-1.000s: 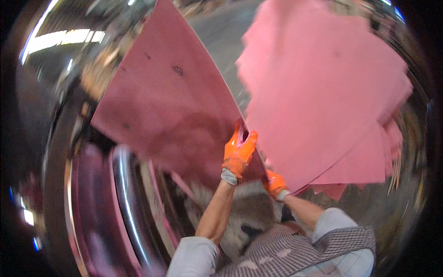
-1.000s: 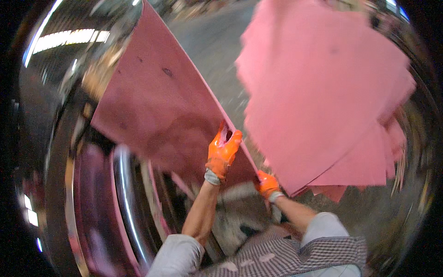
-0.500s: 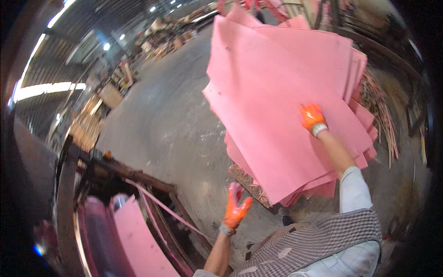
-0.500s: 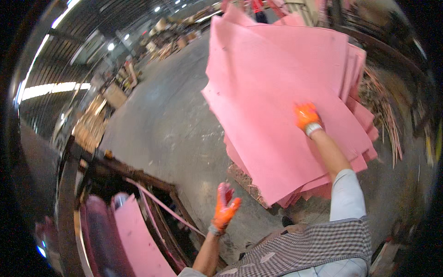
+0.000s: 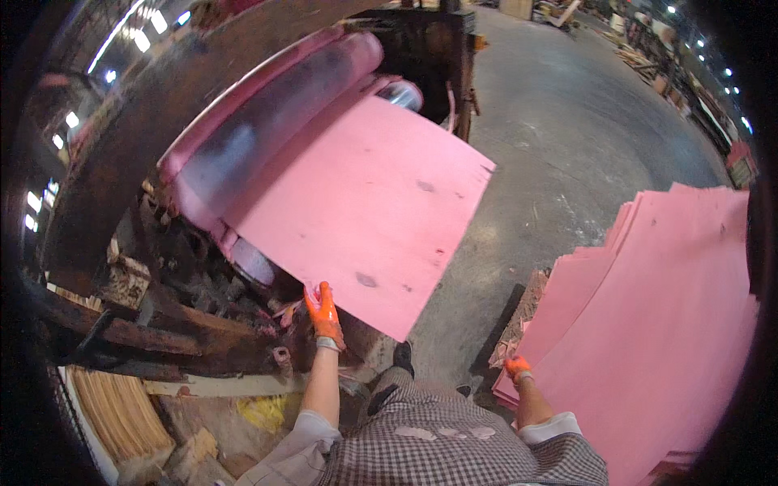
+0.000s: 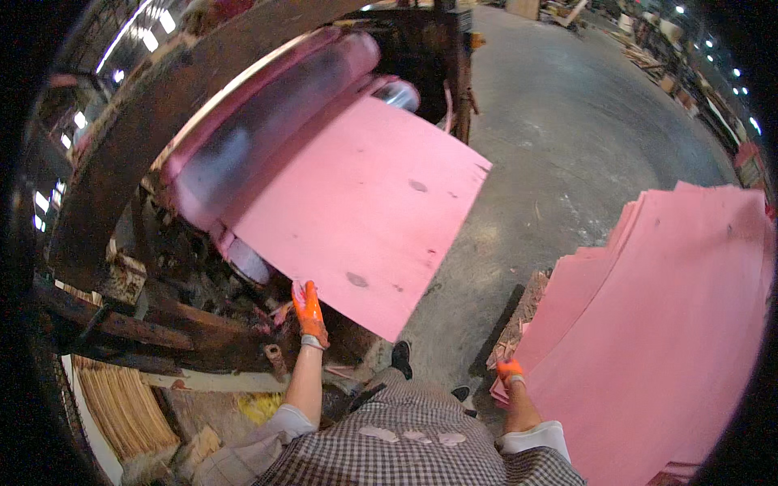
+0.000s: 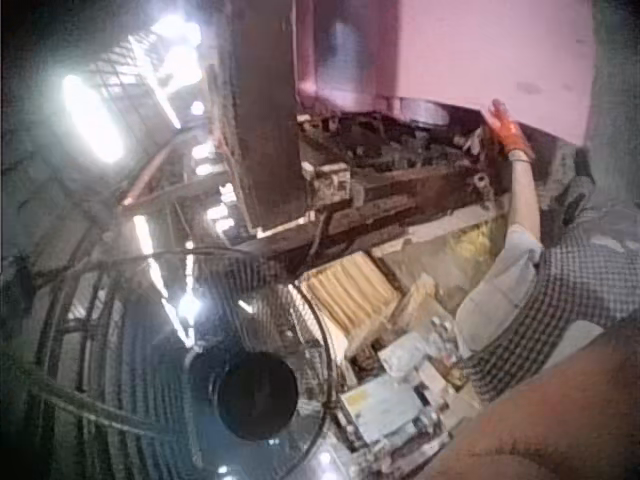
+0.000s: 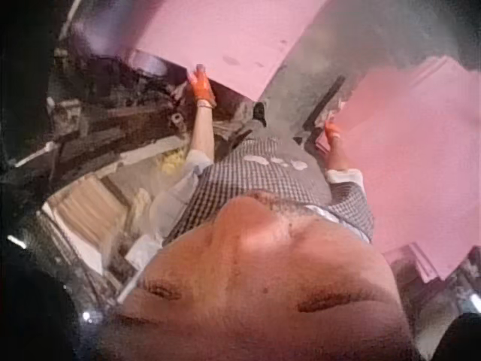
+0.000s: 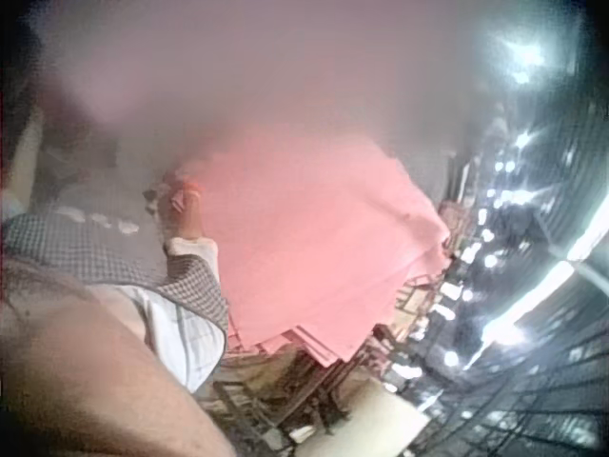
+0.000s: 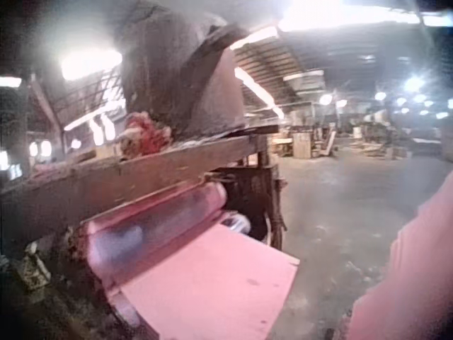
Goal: The person takes pink wood veneers from a stack and feeds them one by one into a roller machine, occasionally using a small paddle to scrape pink residue from the rollers.
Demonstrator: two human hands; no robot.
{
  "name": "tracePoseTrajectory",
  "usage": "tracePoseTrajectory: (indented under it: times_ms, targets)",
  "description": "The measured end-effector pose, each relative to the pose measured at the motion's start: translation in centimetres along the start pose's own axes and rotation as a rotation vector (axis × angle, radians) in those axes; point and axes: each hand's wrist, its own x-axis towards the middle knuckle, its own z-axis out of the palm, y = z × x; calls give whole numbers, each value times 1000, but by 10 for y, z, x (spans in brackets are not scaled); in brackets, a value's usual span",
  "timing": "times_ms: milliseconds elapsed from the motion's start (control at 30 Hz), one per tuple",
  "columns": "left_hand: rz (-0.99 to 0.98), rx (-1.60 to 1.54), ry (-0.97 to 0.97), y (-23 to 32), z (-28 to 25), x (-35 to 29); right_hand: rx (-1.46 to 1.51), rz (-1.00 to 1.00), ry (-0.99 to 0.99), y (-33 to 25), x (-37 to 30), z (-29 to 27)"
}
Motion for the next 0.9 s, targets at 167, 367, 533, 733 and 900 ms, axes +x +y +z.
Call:
tracePoseTrajectory:
  times_ms: [167,367,533,733,900]
  targets:
    - [-152,82,277,-14,-41,44,-147,-458,-12,-99,-29,42]
    - [-256,72,357,-112,-93,117,-330,-412,-207,-212,-70,58]
    - [-293,-63,308,-100,-91,167,-290,-342,-212,-208,-58,75]
    - [-562,-189,-32,-104,-94,142,-254,-122,-211,-176,-41,136]
    - [-771,304,-280,-98,-34,58,-210,-260,-215,-201,-94,154]
